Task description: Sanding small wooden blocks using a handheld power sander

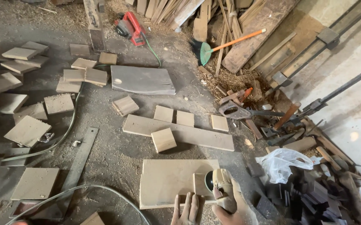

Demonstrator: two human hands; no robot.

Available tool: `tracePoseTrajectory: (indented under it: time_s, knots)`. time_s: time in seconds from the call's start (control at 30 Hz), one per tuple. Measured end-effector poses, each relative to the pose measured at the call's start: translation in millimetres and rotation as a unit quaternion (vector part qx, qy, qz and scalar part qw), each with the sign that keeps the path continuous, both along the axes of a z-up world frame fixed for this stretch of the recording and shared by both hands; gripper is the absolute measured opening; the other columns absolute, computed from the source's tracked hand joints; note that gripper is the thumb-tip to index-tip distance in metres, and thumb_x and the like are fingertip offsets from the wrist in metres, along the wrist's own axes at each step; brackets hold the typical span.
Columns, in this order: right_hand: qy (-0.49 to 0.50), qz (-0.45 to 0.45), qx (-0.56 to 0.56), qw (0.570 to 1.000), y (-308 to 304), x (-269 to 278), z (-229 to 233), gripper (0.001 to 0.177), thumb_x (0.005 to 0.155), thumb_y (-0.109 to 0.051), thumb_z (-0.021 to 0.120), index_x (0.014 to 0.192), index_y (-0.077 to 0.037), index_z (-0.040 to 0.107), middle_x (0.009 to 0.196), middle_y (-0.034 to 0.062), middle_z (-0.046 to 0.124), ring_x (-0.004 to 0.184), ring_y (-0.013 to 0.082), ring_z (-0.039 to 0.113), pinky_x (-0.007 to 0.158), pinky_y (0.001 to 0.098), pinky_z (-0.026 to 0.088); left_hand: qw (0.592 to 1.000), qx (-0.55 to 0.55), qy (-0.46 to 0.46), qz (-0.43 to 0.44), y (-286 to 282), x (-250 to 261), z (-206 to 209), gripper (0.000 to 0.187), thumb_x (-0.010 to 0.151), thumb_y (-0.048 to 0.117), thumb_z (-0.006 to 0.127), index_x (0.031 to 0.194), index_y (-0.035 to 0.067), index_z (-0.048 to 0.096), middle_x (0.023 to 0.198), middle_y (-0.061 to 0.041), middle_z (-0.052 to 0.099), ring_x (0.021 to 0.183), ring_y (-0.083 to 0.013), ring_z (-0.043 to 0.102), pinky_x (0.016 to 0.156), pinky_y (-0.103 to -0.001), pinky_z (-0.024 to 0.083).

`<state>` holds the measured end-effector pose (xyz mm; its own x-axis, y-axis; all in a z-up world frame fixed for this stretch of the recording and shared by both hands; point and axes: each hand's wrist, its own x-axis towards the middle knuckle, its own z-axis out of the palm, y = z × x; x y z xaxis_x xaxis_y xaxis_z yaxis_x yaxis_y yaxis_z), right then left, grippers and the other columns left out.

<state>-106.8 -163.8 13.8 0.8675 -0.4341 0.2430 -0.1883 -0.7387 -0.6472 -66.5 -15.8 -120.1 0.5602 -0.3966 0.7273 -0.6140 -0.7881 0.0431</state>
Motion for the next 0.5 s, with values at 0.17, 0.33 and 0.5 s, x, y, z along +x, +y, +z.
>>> tracePoseTrajectory:
  time_s: [0.17,0.33,0.5]
  knots:
    - [0.039,0.017,-0.002,0.999,43,1,51,0.097,0.063,-0.02,0.082,0.152,-0.018,0.043,0.132,0.0055,0.075,0.118,0.0172,0.077,0.095,0.0303,0.064,1.0,0.017,-0.015,0.0,1,0,-19,0.056,0.09,0.012,0.067,0.144,0.016,0.057,0.144,-0.02,0.05,0.13,-0.0293,0.058,0.106,-0.061,0.048]
    - [0.153,0.051,-0.019,0.987,57,8,54,0.104,0.073,-0.03,0.075,0.16,-0.016,0.021,0.144,0.0177,0.058,0.102,0.0212,0.085,0.082,0.0289,0.075,0.999,0.017,0.021,-0.047,-1,-1,-34,0.047,0.096,0.019,0.062,0.142,0.011,0.058,0.15,-0.024,0.048,0.139,-0.0352,0.047,0.113,-0.069,0.033]
    - [0.232,-0.055,-0.012,0.971,69,15,73,0.106,0.067,-0.035,0.075,0.161,-0.033,0.027,0.128,0.0044,0.075,0.109,0.0251,0.079,0.087,0.0345,0.067,0.998,0.001,0.029,-0.048,-4,-1,-37,0.047,0.097,0.022,0.06,0.141,0.006,0.055,0.146,-0.02,0.052,0.141,-0.0328,0.047,0.114,-0.07,0.032]
